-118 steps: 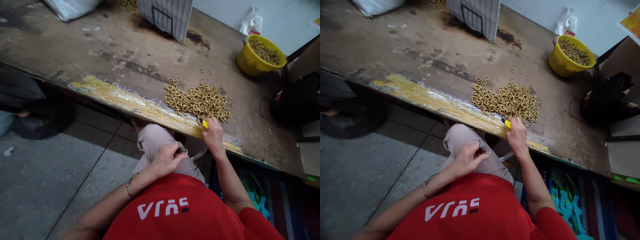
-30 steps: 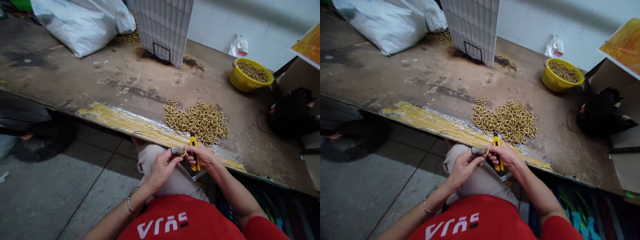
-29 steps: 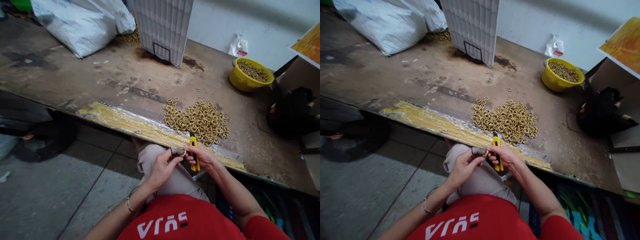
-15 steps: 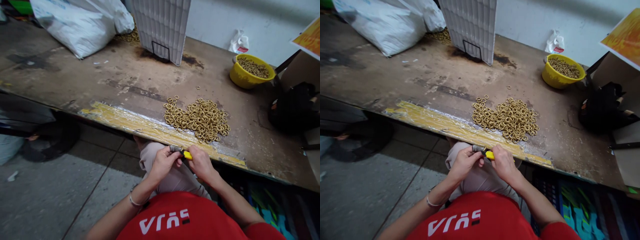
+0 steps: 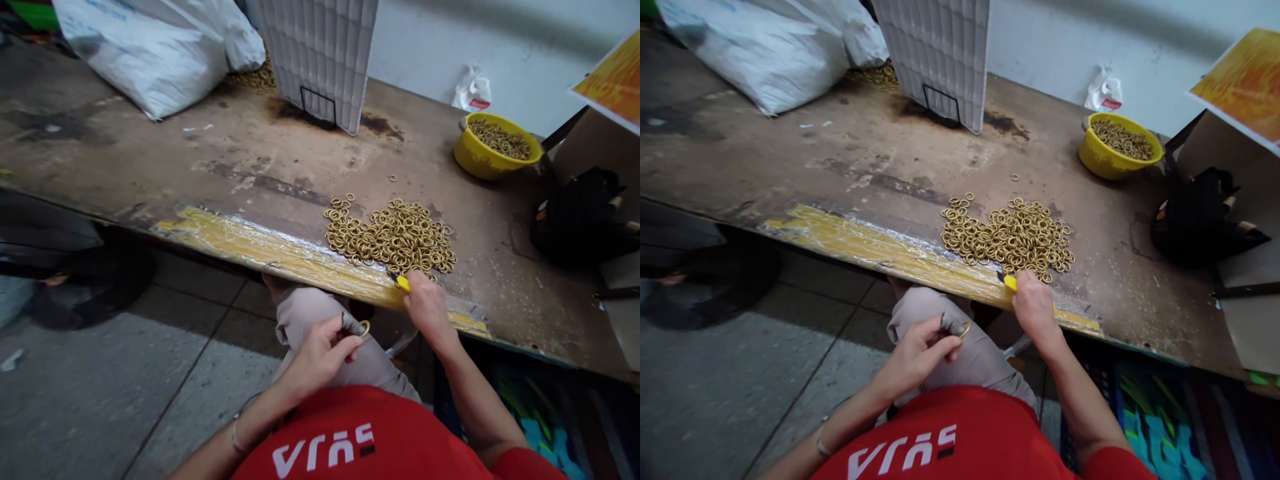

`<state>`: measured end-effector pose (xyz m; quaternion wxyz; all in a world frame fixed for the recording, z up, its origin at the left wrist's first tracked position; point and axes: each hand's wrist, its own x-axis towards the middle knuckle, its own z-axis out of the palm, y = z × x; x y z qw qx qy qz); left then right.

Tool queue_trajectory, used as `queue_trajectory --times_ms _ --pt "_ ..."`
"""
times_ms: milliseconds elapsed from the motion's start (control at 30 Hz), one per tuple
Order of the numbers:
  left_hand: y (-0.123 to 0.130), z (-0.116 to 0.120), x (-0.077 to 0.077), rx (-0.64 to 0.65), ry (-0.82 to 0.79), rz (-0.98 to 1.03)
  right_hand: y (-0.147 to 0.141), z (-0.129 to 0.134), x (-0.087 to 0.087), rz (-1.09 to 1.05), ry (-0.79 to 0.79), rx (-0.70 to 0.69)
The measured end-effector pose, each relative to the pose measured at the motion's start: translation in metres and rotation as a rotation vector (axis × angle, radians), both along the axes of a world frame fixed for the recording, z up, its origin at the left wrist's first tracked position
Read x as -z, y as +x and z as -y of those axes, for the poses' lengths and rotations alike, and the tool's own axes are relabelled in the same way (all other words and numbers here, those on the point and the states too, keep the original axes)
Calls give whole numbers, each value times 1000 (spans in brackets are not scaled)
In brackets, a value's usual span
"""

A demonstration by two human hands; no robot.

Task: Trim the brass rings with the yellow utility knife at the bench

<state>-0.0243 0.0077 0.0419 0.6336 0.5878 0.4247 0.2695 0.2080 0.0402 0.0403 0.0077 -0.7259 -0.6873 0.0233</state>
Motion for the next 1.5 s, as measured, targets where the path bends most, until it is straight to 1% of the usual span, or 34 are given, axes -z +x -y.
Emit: queue_trajectory --times_ms 100,167,233,333,400,433,500,567,600,667,733,767,833,900,967,1067,1133,1200,1267,1367,1433,1500 --pt "8 -3 19 60 297 -148 -3 -24 -1 -68 100 -107" --pt "15 -5 32 115 434 -237 -10 -44 -1 -67 131 -169" --pt "20 -5 40 174 486 -320 -17 -66 -1 -37 121 -249" --pt "21 -5 43 235 474 -394 -20 -89 -2 6 42 -335" --pt "20 -6 42 226 432 -349 -18 -96 -3 -9 9 -337" --pt "20 -8 41 192 391 -302 -16 -97 -3 -51 14 -325" --pt "19 -13 38 66 238 -167 -14 -91 -5 -239 54 -289" --pt "19 -20 34 -86 25 -3 -14 -80 -6 -577 53 -240" --pt "19 -24 32 -155 -68 84 -16 -72 -7 -775 11 -205" --pt "19 -31 27 -258 -187 246 -24 -54 -8 -1142 -144 -116" --pt "19 -35 24 -304 -243 354 -34 -36 -8 -1400 -295 -5" --pt "19 -36 24 -310 -267 391 -39 -28 -7 -1491 -334 47" --pt "19 -35 24 -308 -320 441 -47 -15 -3 -1619 -345 132" --pt "19 -32 25 -325 -362 473 -51 -7 2 -1677 -316 186" --pt "19 -28 25 -347 -379 498 -53 -2 8 -1685 -295 211" --pt "17 -26 22 -336 -375 510 -51 2 12 -1667 -331 214" --pt "16 -26 20 -315 -376 493 -50 4 12 -1645 -361 190" --pt "16 -26 19 -301 -378 464 -49 7 10 -1572 -365 119" --pt "16 -25 19 -294 -366 434 -47 11 7 -1403 -288 -6" --pt "17 -24 19 -288 -318 382 -44 20 3 -975 -64 -175" --pt "18 -23 19 -287 -286 339 -43 26 3 -695 11 -221" --pt "20 -22 18 -286 -259 285 -44 31 5 -503 -2 -227"
